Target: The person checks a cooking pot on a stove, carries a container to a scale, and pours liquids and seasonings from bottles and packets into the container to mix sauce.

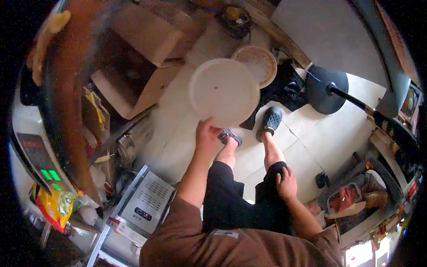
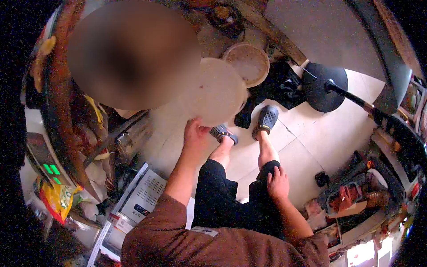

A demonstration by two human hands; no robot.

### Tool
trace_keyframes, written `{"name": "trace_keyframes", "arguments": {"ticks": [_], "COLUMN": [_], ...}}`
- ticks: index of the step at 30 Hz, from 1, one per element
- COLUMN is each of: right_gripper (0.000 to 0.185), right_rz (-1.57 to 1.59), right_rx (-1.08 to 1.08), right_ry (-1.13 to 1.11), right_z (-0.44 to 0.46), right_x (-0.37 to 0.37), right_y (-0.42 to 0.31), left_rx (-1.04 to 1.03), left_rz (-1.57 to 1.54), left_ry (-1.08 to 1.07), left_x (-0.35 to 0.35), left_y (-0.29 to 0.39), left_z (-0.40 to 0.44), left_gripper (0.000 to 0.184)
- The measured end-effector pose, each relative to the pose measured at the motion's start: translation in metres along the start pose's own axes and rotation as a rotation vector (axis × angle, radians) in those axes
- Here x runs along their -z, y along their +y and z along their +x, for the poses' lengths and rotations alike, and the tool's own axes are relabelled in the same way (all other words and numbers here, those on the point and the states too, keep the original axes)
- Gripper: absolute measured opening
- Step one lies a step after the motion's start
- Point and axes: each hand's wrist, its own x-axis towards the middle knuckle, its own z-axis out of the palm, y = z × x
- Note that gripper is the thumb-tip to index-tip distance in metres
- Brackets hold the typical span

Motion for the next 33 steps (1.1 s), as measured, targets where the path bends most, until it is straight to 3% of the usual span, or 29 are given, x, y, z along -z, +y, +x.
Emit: {"name": "trace_keyframes", "arguments": {"ticks": [7,9,14,16,20,22,23,24,26,28,30,31,33], "right_gripper": [0.042,0.041,0.039,0.039,0.038,0.038,0.037,0.037,0.038,0.038,0.038,0.038,0.038], "right_rz": [-0.023,-0.014,-0.049,-0.040,-0.019,-0.015,-0.009,-0.004,0.019,0.029,0.031,0.044,0.055], "right_rx": [-0.003,-0.027,-0.005,0.000,0.046,0.040,0.029,0.026,0.013,0.024,0.035,0.033,0.033], "right_ry": [-0.014,-0.030,-0.007,0.019,0.067,0.070,0.072,0.069,0.057,0.060,0.060,0.066,0.083], "right_z": [0.007,0.011,0.025,0.028,0.034,0.035,0.034,0.032,0.033,0.034,0.032,0.031,0.032], "right_x": [0.006,0.010,0.015,0.023,0.026,0.028,0.028,0.028,0.029,0.030,0.030,0.029,0.028], "right_y": [-0.004,-0.001,0.003,-0.002,0.000,-0.001,0.000,0.000,0.000,-0.001,0.000,0.002,0.007], "left_rx": [-0.002,-0.070,-0.008,0.019,0.014,0.145,0.146,-0.036,-0.233,0.335,0.154,0.146,-0.059], "left_rz": [0.195,0.107,-0.022,-0.208,-0.233,-0.205,-0.201,0.127,0.463,0.250,0.551,0.552,0.494], "left_ry": [0.145,0.293,0.285,0.125,0.176,0.136,0.134,0.024,-0.091,0.187,-0.002,-0.001,0.060], "left_x": [0.058,0.068,0.100,0.121,0.117,0.129,0.122,0.115,0.091,0.046,-0.009,-0.025,-0.057], "left_y": [0.000,-0.010,-0.038,-0.053,-0.074,-0.086,-0.085,-0.084,-0.080,-0.078,-0.086,-0.093,-0.103], "left_z": [0.038,0.065,0.142,0.170,0.196,0.214,0.212,0.208,0.203,0.192,0.180,0.186,0.211], "left_gripper": [0.029,0.027,0.024,0.026,0.031,0.032,0.032,0.032,0.032,0.030,0.028,0.028,0.017]}}
